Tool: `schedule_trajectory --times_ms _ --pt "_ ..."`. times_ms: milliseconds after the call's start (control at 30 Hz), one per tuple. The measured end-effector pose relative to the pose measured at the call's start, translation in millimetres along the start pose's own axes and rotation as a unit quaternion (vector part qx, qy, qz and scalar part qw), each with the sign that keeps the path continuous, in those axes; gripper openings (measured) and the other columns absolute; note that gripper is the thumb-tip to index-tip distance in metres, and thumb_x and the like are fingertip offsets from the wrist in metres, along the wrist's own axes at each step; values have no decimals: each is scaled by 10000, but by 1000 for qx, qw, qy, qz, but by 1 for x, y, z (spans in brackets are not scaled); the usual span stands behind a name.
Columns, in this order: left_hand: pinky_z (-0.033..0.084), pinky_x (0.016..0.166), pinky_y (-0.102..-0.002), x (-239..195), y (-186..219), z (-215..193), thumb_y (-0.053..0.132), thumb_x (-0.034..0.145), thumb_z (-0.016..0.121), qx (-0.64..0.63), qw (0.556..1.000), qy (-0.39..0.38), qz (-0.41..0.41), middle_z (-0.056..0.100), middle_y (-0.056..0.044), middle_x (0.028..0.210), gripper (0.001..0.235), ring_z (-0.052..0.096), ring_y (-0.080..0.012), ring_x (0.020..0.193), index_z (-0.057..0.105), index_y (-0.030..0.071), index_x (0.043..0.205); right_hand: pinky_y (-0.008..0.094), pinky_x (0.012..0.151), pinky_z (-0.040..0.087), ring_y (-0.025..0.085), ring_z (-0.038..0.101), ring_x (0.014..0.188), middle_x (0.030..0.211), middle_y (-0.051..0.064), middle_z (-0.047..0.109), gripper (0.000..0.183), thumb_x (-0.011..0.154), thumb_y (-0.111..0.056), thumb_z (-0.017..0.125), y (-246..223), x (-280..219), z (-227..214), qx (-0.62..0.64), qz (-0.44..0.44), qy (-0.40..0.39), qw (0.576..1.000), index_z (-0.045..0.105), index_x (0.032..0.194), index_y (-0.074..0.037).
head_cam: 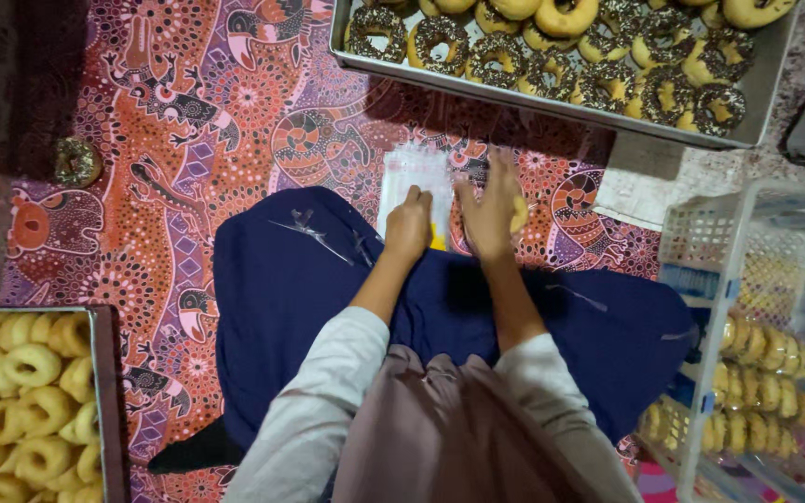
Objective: The person sits on the floor and packages donuts into small plastic bags. They pick up donuts from a tray, place them into bags, and set the filled bags aside.
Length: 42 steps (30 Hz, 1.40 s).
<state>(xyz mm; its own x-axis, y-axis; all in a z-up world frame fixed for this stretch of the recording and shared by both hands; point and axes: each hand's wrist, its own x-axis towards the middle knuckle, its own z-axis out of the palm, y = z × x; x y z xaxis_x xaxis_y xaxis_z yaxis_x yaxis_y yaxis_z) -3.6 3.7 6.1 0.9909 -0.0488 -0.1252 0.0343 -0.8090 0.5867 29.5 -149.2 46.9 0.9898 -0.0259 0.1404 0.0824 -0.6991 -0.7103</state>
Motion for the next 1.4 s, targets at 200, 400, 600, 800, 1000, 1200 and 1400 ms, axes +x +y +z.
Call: schedule_trajectory --times_ms 200,400,600,800,1000,1200,1400 --pt "590 745 -404 5 42 -92 65 804 743 -252 921 285 87 567 -262 1310 552 677 -402 1012 543 -28 1310 422 998 551 309 732 1061 1143 174 756 254 981 -155 649 -74 27 -26 186 112 -194 957 729 1164 1" --pt "586 720 -309 6 71 -144 -9 966 665 -317 905 284 -6 768 -103 968 276 770 -182 781 635 48 1234 491 1193 373 347 711 1152 1179 182 730 248 946 -29 652 -151 -8 -79 7 -217 86 972 698 1190 -36" --pt "581 852 -306 -30 111 -157 -10 888 697 -312 879 262 246 755 -133 1106 235 717 -233 904 648 102 1089 596 1243 287 378 628 1282 1379 230 642 430 964 -6 619 -138 6 -81 31 -167 6 985 594 1393 5" --pt "558 901 -413 26 78 -177 -53 921 585 -825 539 155 -72 694 -77 1181 366 683 -232 1006 597 86 1260 499 1132 443 330 700 1087 1152 218 731 261 905 -100 707 -152 31 -89 146 -246 -169 943 768 1147 -25" --pt "588 931 -504 59 19 -178 138 1004 623 -888 400 218 -56 671 -60 950 43 666 -195 889 630 97 1012 420 830 555 281 693 948 1071 194 717 389 951 -278 799 -153 192 -95 10 -102 9 995 708 1210 -2" --pt "573 967 -550 68 0 -184 443 997 655 -936 296 163 -94 669 -118 902 404 666 -268 862 652 39 975 551 1026 448 482 530 1230 1341 285 567 909 736 -376 956 -125 319 -67 -226 -102 -48 968 507 1425 11" --pt "506 1042 -569 80 -19 -177 490 1011 602 -960 181 173 -126 644 -209 948 539 641 -347 930 644 -47 1035 230 757 548 152 650 1019 1282 118 637 822 873 -184 856 -157 185 -106 430 52 -47 900 420 1562 -81"
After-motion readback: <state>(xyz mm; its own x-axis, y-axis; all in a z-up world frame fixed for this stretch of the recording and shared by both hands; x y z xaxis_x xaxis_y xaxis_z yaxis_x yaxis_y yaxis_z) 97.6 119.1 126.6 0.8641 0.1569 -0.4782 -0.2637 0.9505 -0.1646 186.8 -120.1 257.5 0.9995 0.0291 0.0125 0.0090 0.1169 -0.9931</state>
